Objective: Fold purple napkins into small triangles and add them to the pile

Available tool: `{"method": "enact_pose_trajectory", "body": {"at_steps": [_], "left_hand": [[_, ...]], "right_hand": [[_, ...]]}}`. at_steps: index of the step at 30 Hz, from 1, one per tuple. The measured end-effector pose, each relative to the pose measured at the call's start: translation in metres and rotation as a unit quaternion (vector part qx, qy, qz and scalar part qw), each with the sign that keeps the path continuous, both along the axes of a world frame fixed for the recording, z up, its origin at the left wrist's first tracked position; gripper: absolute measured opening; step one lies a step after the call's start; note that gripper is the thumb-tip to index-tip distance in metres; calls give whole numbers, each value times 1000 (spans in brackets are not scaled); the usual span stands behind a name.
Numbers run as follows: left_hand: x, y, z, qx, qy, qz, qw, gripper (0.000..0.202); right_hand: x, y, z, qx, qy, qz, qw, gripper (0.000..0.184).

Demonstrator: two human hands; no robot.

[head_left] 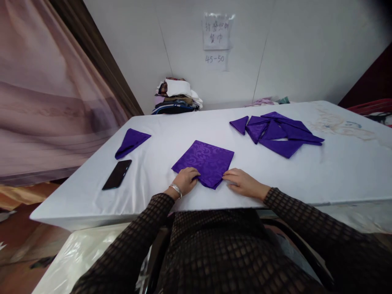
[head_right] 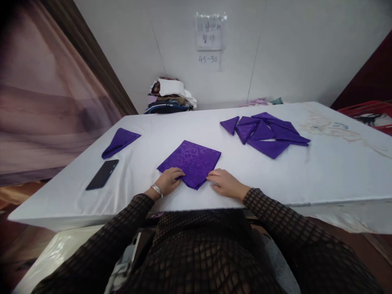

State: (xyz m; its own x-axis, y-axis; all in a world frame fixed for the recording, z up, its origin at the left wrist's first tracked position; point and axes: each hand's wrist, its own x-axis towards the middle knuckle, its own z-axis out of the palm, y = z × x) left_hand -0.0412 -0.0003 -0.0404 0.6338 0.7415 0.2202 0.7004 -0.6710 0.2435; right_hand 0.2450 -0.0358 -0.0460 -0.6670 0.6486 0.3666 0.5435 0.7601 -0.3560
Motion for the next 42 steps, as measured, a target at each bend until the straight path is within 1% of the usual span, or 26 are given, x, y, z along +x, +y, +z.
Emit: {"method": "enact_pose_trajectory", "body": {"at_steps": [2, 4, 6, 8, 10, 12, 14, 17, 19, 22, 27, 30, 34, 37, 40, 42], "left_hand": [[-5, -6, -3, -2, -16, -10, 1000, 36], [-3, -13, -6, 1, -25, -28, 999, 40], [4, -18, -8, 5, -32, -34, 999, 35], [12, -20, -11, 9, -51, -27, 998, 26], [18, -20, -12, 5, -92, -22, 996, 18], [22, -18, -12, -16, -144, -20, 989, 14], [26, -16, -11, -48, -196, 6, 979, 15], [30, -14, -9, -90, -240, 71, 964, 16], [32, -14, -9, -103, -245, 90, 960, 16], [34, -15, -10, -106, -247, 86, 959, 15], [36, -17, -12, -89, -245, 53, 964, 14], [36, -20, -10, -89, -242, 43, 965, 8], [38, -23, -9, -110, -265, 59, 956, 12], [40, -21, -10, -118, -283, 82, 948, 8], [43, -19, -12, -122, -282, 98, 947, 15], [44, -19, -12, -122, -272, 101, 949, 17]], "right_hand": [[-4, 0, 1, 15, -1, -5, 1000, 39], [-7, 4, 0, 26, -5, 3, 1000, 40], [-11, 10, -2, 26, -9, 23, 999, 38], [-16, 16, -5, 21, -1, 40, 999, 32], [-21, 20, -7, 10, 21, 51, 998, 25], [-25, 21, -8, -6, 50, 50, 998, 23], [-26, 20, -9, -19, 73, 38, 996, 24], [-27, 15, -11, -36, 93, 6, 995, 33], [-27, 13, -13, -55, 107, -20, 993, 36], [-32, 14, -12, -93, 137, -48, 985, 28], [-41, 21, -8, -116, 171, -35, 978, 10], [-42, 21, -7, -136, 184, -37, 973, 11], [-42, 20, -7, -161, 187, -43, 968, 12], [-41, 20, -6, -171, 183, -52, 967, 12], [-42, 21, -5, -180, 183, -55, 965, 11], [-42, 22, -6, -186, 188, -53, 963, 7]]}}
